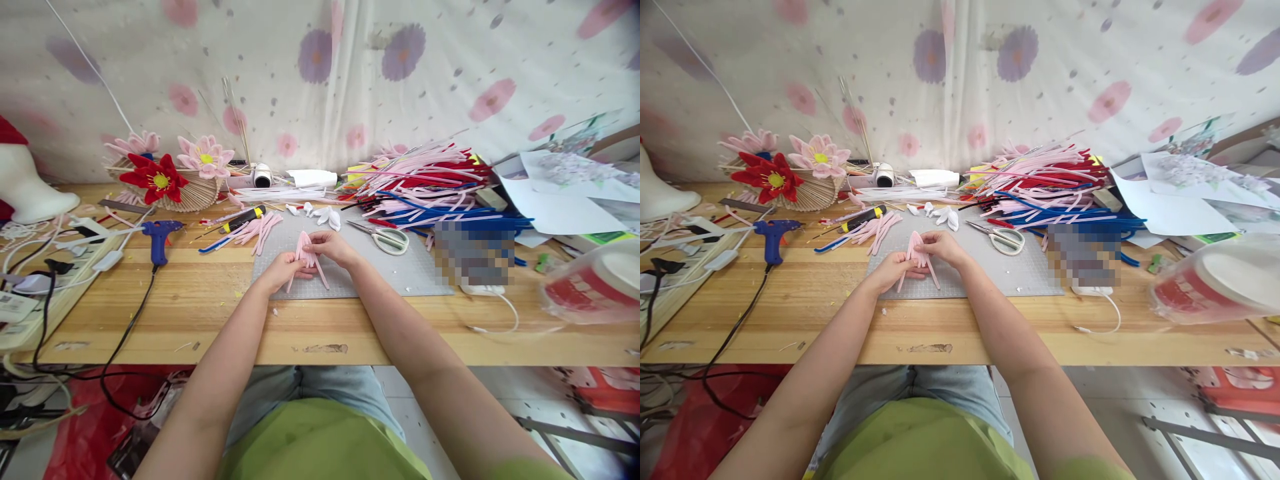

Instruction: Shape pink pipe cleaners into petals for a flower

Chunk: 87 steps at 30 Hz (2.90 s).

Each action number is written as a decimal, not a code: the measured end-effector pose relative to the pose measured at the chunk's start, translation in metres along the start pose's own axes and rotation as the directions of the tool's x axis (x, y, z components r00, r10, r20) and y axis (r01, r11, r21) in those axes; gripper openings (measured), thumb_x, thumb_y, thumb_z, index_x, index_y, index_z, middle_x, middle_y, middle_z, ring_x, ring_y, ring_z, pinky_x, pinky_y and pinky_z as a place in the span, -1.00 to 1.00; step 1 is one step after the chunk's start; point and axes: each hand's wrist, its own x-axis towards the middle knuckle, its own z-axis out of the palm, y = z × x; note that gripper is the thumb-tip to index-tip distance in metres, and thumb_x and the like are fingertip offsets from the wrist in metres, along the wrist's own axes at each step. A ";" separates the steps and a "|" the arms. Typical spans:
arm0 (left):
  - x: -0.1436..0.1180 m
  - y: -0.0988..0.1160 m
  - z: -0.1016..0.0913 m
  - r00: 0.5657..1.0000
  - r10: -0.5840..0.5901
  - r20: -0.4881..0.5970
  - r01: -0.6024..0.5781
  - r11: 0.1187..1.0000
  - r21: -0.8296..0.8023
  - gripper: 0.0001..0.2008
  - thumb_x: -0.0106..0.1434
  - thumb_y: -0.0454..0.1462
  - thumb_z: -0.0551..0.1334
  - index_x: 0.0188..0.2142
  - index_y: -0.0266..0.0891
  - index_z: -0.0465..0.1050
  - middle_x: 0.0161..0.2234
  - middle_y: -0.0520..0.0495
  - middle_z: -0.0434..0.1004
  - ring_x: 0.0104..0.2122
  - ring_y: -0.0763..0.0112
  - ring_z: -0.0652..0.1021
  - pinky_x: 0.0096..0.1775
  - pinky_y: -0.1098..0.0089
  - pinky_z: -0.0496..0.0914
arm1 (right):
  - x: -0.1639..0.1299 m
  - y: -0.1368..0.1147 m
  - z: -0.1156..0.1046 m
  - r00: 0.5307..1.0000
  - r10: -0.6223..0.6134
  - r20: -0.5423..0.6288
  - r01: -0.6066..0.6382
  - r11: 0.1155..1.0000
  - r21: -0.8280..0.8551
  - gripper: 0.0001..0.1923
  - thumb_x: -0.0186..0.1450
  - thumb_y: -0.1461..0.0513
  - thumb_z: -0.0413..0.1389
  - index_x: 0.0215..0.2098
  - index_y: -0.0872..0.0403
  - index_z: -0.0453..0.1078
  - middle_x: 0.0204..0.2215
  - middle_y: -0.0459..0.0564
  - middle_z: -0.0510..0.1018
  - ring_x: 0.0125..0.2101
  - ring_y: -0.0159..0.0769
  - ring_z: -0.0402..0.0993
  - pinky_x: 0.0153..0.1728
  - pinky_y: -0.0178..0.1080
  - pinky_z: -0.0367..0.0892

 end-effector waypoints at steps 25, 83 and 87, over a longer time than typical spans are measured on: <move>-0.002 0.006 0.001 0.995 -0.040 -0.090 0.039 0.999 -0.008 -0.84 0.05 -0.34 0.20 -0.36 -0.41 0.39 -0.39 -0.25 0.53 -0.41 0.26 0.55 -0.45 0.35 0.45 | -0.001 -0.002 -0.002 0.995 -0.100 -0.013 0.098 0.990 -0.102 -0.69 -0.13 0.16 0.24 -0.42 0.14 0.45 -0.65 -0.14 0.38 -0.58 -0.45 0.23 -0.59 -0.39 0.08; -0.002 0.007 0.009 0.988 0.059 0.146 -0.010 0.949 -0.314 -0.71 0.21 -0.16 -0.02 -0.37 -0.33 0.35 -0.51 -0.02 0.34 -0.60 0.59 0.34 -0.39 0.29 0.46 | 0.000 0.006 0.012 0.998 0.065 0.026 -0.070 0.966 0.249 -0.67 0.00 0.07 0.16 -0.44 0.21 0.42 -0.69 -0.08 0.44 -0.74 -0.53 0.22 -0.70 -0.41 0.13; 0.000 0.005 0.008 0.994 0.092 0.056 -0.072 0.956 -0.284 -0.79 0.18 -0.21 0.06 -0.41 -0.33 0.33 -0.53 0.03 0.29 -0.62 0.64 0.29 -0.44 0.36 0.46 | 0.002 0.006 0.012 0.998 0.062 -0.030 -0.053 0.967 0.251 -0.67 -0.03 0.10 0.18 -0.43 0.21 0.44 -0.68 -0.07 0.45 -0.69 -0.51 0.26 -0.61 -0.39 0.17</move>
